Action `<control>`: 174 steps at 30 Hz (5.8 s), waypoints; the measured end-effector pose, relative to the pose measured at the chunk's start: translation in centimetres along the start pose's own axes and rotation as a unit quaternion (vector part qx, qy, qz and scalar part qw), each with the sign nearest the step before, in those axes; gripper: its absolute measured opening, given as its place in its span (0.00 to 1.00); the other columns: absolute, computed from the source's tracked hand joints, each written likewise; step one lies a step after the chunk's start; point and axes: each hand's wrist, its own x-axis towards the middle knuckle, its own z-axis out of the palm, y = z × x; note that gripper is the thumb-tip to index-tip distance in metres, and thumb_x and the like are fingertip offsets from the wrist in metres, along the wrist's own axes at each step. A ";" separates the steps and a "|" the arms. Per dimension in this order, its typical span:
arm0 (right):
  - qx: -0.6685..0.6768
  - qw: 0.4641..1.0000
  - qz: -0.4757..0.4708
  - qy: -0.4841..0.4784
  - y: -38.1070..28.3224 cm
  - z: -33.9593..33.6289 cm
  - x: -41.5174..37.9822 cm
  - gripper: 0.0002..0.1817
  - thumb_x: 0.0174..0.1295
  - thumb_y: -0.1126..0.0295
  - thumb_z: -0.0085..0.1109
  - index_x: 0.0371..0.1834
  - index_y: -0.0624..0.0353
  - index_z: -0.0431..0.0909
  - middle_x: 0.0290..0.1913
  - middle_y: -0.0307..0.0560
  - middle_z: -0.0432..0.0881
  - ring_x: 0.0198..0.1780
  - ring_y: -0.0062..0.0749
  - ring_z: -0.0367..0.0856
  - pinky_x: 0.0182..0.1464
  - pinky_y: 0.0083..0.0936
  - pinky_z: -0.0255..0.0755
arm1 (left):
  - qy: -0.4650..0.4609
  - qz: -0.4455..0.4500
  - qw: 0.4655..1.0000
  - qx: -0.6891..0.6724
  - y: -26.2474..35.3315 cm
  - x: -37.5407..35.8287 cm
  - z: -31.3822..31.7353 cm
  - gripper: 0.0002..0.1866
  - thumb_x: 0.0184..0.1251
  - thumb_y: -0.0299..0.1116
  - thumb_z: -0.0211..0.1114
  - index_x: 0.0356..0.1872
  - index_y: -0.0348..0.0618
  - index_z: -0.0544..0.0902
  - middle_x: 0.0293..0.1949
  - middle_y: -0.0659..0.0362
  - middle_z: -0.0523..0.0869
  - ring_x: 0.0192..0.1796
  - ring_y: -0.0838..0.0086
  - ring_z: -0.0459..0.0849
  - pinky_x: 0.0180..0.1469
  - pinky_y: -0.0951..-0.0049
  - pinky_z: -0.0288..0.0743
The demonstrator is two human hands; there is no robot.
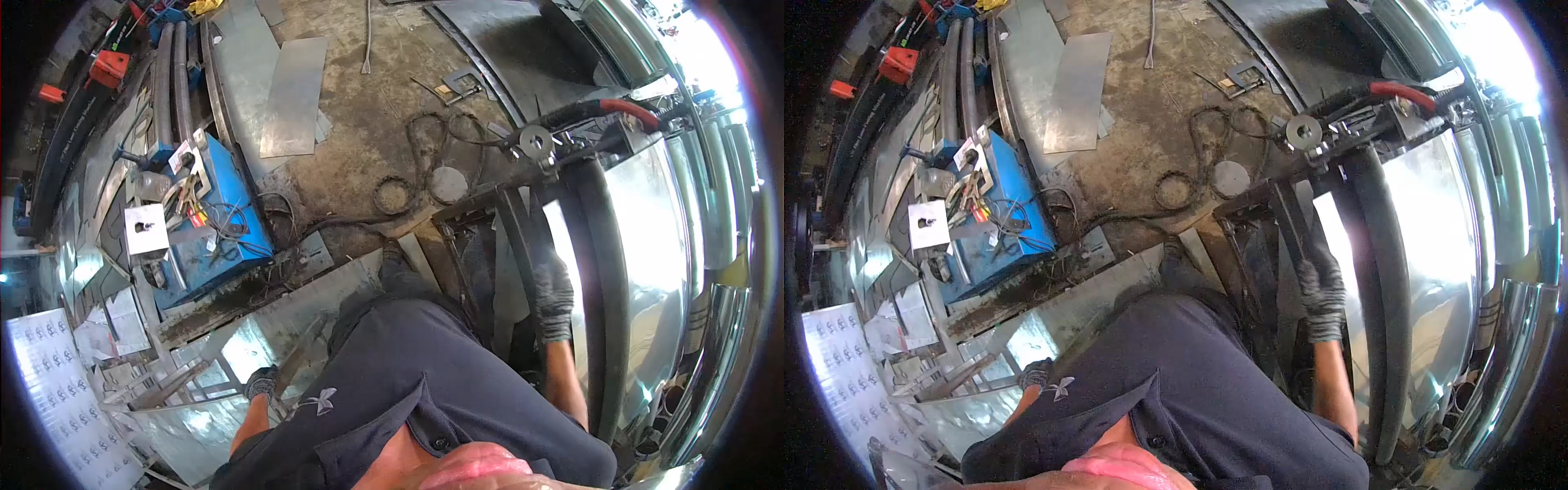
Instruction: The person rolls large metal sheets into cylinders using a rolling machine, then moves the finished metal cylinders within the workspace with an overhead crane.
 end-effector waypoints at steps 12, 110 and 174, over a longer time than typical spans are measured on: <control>0.093 0.975 -0.060 -0.191 -8.0 21.5 18.7 0.15 0.75 0.70 0.58 0.59 0.64 0.83 0.51 0.49 0.89 0.52 0.26 0.85 0.58 0.25 0.76 | -0.016 0.193 0.929 -0.314 23.6 10.4 -5.7 0.29 0.71 0.57 0.60 0.57 0.43 0.87 0.51 0.51 0.90 0.55 0.58 0.85 0.55 0.60 0.78; 0.070 0.817 0.559 -0.118 -6.7 82.9 238.3 0.32 0.71 0.39 0.51 0.55 0.59 0.82 0.37 0.52 0.87 0.30 0.41 0.85 0.33 0.39 0.78 | -0.069 0.255 0.944 -0.197 222.9 82.2 -176.2 0.37 0.65 0.61 0.67 0.59 0.35 0.84 0.58 0.50 0.87 0.59 0.55 0.84 0.59 0.59 0.74; 0.373 0.538 0.672 0.347 -8.8 89.2 311.1 0.33 0.68 0.44 0.61 0.63 0.63 0.80 0.62 0.58 0.84 0.66 0.48 0.80 0.68 0.34 0.70 | -0.163 0.702 0.525 0.454 355.0 38.9 -197.1 0.31 0.70 0.47 0.68 0.67 0.37 0.78 0.62 0.47 0.85 0.64 0.61 0.83 0.67 0.66 0.73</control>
